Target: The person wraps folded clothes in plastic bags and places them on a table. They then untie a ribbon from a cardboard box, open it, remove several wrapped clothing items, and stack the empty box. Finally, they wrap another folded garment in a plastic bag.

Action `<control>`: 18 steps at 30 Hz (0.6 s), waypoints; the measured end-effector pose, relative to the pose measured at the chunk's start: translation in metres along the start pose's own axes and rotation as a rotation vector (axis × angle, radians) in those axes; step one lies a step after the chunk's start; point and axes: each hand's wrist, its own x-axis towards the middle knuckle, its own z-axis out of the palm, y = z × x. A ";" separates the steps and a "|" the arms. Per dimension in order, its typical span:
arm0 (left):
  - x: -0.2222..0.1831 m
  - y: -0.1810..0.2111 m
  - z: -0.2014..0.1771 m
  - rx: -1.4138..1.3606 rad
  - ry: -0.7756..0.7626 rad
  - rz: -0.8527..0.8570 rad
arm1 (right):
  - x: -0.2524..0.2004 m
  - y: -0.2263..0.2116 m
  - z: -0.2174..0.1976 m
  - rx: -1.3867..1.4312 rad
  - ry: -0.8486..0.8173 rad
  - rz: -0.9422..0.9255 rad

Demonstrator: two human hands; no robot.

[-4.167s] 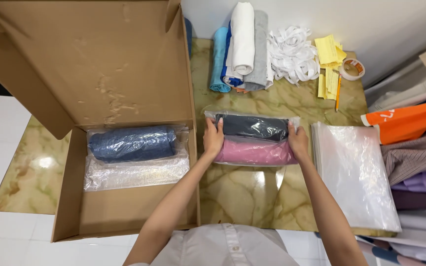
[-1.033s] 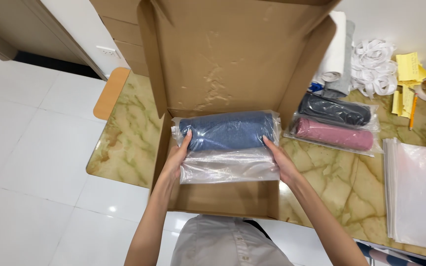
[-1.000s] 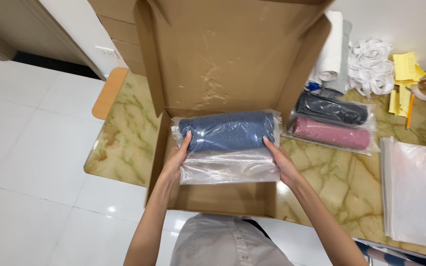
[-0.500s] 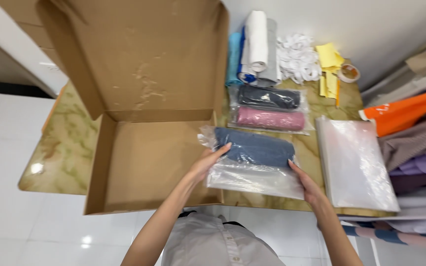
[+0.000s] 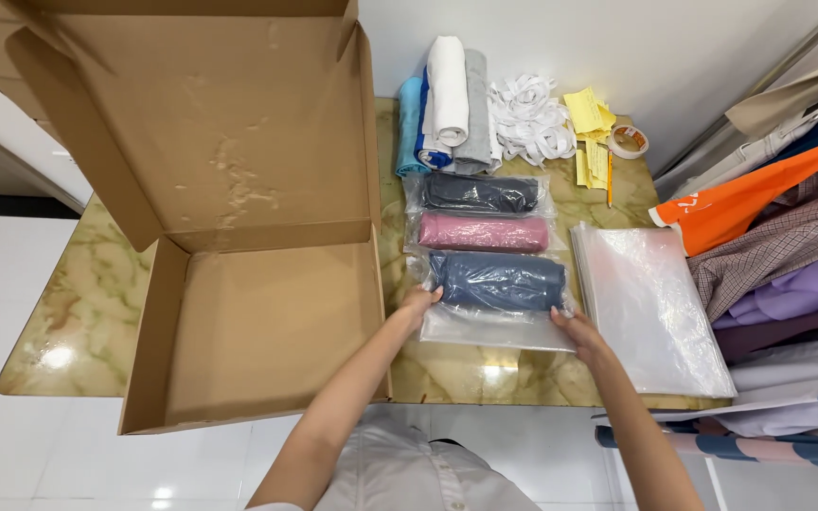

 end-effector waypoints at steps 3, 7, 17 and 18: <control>0.004 -0.009 0.005 0.121 0.092 0.046 | 0.024 0.027 -0.002 -0.016 0.040 -0.030; -0.014 -0.008 0.012 0.308 0.158 0.049 | 0.029 0.047 -0.003 -0.043 0.102 -0.101; -0.055 0.028 0.013 0.629 0.313 0.153 | -0.006 0.021 0.029 -0.710 0.535 -0.360; -0.076 0.036 0.017 0.671 0.364 0.164 | -0.013 0.020 0.035 -0.962 0.666 -0.448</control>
